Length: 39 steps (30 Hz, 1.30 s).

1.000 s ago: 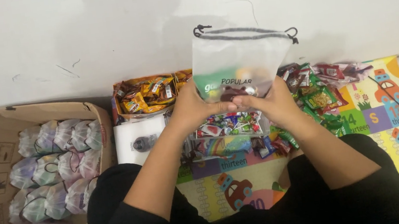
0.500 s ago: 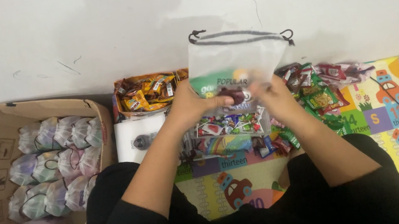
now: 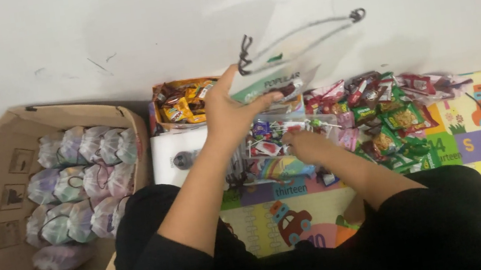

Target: Packing various small snack packets into a small white drawstring bag while sitting on the floor.

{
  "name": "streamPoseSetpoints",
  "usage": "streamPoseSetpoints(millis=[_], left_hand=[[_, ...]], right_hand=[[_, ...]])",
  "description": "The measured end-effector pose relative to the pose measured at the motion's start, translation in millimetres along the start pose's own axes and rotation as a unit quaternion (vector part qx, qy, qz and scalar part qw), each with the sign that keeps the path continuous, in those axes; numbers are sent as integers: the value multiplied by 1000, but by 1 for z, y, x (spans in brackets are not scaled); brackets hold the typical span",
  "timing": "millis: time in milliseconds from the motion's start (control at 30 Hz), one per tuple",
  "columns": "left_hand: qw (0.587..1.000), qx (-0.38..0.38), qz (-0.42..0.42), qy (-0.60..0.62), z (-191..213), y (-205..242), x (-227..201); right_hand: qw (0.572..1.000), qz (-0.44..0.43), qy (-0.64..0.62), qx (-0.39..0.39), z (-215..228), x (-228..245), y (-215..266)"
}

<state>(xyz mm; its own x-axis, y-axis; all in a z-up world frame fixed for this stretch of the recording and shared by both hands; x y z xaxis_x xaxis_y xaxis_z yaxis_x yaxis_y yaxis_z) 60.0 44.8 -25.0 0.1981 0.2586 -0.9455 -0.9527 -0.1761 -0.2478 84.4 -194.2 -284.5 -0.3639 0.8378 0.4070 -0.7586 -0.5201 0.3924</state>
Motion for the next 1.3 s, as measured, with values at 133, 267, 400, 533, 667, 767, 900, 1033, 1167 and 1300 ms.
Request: streamPoseSetpoints(millis=[133, 267, 400, 533, 667, 767, 900, 1033, 1167, 1300], left_hand=[[998, -3, -67, -12, -4, 3, -17], [993, 12, -118, -29, -7, 2, -2], [984, -11, -174, -34, -7, 4, -8], [974, -16, -217, -60, -7, 4, -9], [975, 6, -216, -57, -6, 0, -2], [973, -3, -223, -57, -8, 1, -4], [973, -6, -225, -50, -12, 6, -19], [971, -16, -232, -58, -15, 8, -24], [977, -21, -200, -65, -20, 5, -8], [987, -6, -152, -47, -17, 6, -2]], right_hand=[[998, 6, 55, 6, -18, -11, -5], [996, -4, 86, 2, -34, -31, -8], [997, 40, 64, -19, -31, -22, -14], [995, 73, 41, -54, -24, -29, -23], [989, 89, 60, -99, -3, -15, -7], [995, 8, 96, 15, 13, 13, 19], [997, -14, 71, 36, 0, -2, 9], [997, 15, 81, 9, -18, -25, -18], [984, 32, 169, -46, 7, -11, -22], [981, 8, 179, -80, 77, 28, 8]])
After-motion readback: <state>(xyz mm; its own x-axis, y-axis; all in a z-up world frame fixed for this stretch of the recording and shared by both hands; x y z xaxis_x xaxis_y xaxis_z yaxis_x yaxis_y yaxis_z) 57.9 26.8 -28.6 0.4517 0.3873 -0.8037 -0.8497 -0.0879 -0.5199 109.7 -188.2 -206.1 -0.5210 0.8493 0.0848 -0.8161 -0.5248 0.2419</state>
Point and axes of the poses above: each hand's wrist, its own y-axis away from the middle knuckle, its own z-axis out of the back of the hand, x = y × z, the point moved 4 cm from there along -y, towards the middle knuckle, and after that the axes turned 8 degrees about -y, right-handed, at the moved point
